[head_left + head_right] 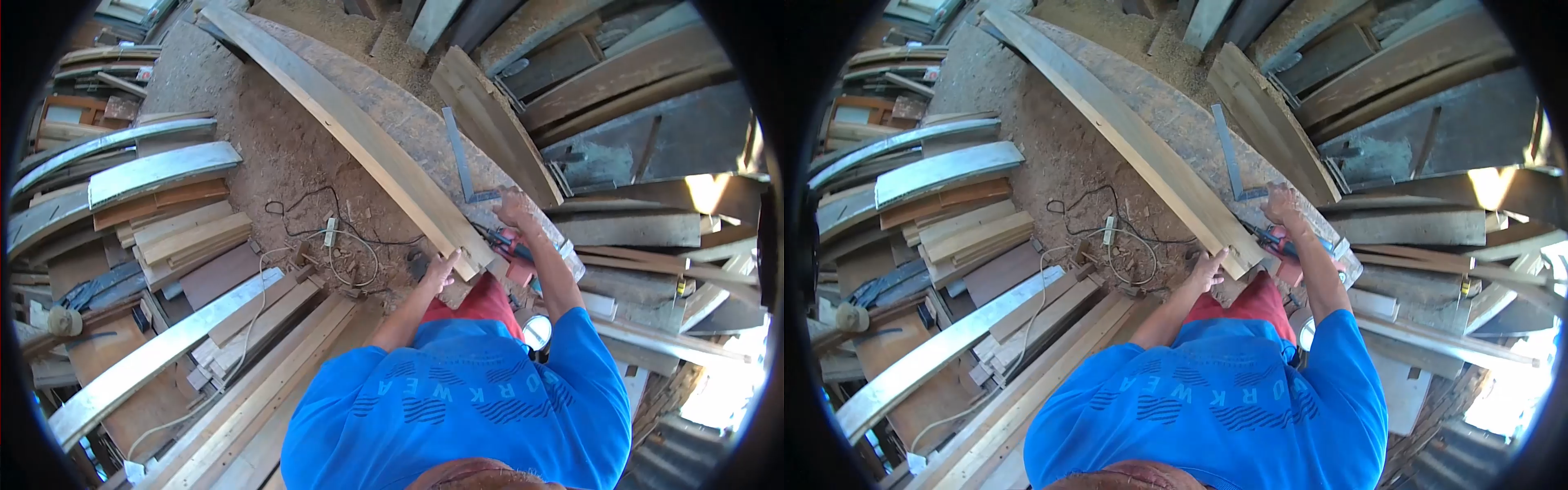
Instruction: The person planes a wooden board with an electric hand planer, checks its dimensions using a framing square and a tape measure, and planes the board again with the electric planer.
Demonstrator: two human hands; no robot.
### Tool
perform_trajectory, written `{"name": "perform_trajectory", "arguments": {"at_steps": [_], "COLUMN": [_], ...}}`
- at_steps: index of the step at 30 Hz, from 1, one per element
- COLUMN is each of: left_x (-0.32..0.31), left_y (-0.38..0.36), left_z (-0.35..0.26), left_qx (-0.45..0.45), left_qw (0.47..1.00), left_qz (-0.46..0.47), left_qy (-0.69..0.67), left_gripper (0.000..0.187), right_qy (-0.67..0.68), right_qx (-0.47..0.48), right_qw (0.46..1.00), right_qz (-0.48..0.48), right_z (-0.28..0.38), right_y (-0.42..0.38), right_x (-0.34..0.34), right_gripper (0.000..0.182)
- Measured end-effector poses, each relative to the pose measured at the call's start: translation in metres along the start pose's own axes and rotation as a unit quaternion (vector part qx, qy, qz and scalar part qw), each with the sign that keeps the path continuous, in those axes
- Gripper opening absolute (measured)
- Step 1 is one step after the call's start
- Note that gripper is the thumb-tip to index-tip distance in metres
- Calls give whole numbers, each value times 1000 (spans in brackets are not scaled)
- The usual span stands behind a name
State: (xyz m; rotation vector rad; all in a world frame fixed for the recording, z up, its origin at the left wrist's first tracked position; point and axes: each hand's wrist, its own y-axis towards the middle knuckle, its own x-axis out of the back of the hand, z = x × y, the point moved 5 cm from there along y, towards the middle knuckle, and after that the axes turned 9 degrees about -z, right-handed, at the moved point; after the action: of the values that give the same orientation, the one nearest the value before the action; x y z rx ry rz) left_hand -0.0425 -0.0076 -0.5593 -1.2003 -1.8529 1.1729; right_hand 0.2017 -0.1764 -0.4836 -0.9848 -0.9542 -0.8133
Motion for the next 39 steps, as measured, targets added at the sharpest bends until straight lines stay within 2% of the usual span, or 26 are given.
{"name": "perform_trajectory", "arguments": {"at_steps": [1, 2, 3, 6, 7, 10, 11, 13, 15, 17, 20, 21, 24, 26, 30, 31, 34, 35, 38, 39], "left_x": [-10, -20, -29, -40, -38, -18, -6, 34, 66, 96, 105, 106, 80, 68, 51, 46, 47, 50, 68, 76], "left_y": [3, 11, 13, 45, 46, 24, 11, 12, -22, -23, -22, -30, -84, -105, -132, -159, -206, -224, -247, -262], "left_z": [2, -1, 1, 30, 36, 46, 45, 77, 74, 93, 100, 98, 45, 36, 33, 14, -14, -28, -25, -29], "left_qx": [-5, -11, 10, -123, -104, -95, -144, -121, -54, -66, -63, -59, -89, -97, -67, -50, -93, -139, -157, -166], "left_qw": [1000, 999, 991, 942, 932, 915, 916, 931, 938, 942, 941, 937, 916, 901, 864, 845, 773, 733, 707, 692], "left_qz": [7, 13, -10, 26, 11, -34, -48, -143, -276, -259, -224, -213, -50, 31, 153, 152, 334, 405, 463, 487], "left_qy": [-27, -50, -137, -313, -347, -390, -372, -314, -204, -200, -247, -271, -389, -422, -476, -511, -531, -528, -511, -507], "left_gripper": [84, 87, 82, 65, 61, 62, 57, 60, 78, 81, 84, 84, 83, 82, 80, 76, 76, 69, 61, 55], "right_qy": [-33, -39, -41, -66, -87, -113, -114, -130, -146, -162, -137, -130, -88, -29, 65, 144, 393, 391, 488, 567], "right_qx": [27, 32, 33, 58, 78, 139, 160, 185, 210, 240, 185, 172, 114, 66, -21, 57, 58, 117, 210, 245], "right_qw": [998, 999, 999, 996, 993, 984, 981, 974, 966, 957, 965, 970, 988, 997, 991, 957, 861, 829, 793, 742], "right_qz": [41, 19, 5, -12, -6, -6, -8, 10, 15, 15, 127, 112, 60, 6, -119, -244, -316, -383, -297, -261], "right_z": [3, 3, 1, -7, -8, -8, -6, -1, 2, 5, 12, 18, 23, 25, 94, 109, 149, 158, 211, 230], "right_y": [5, 14, 14, 17, 20, 26, 27, 31, 37, 37, 37, 36, 28, 35, 1, -10, -59, -66, -93, -99], "right_x": [1, 7, 7, -17, -22, -25, -25, -28, -29, -32, -29, -24, -12, -3, 117, 141, 211, 217, 251, 255], "right_gripper": [62, 59, 57, 45, 44, 39, 37, 39, 40, 40, 44, 43, 42, 39, 33, 34, 30, 24, 15, 11]}}
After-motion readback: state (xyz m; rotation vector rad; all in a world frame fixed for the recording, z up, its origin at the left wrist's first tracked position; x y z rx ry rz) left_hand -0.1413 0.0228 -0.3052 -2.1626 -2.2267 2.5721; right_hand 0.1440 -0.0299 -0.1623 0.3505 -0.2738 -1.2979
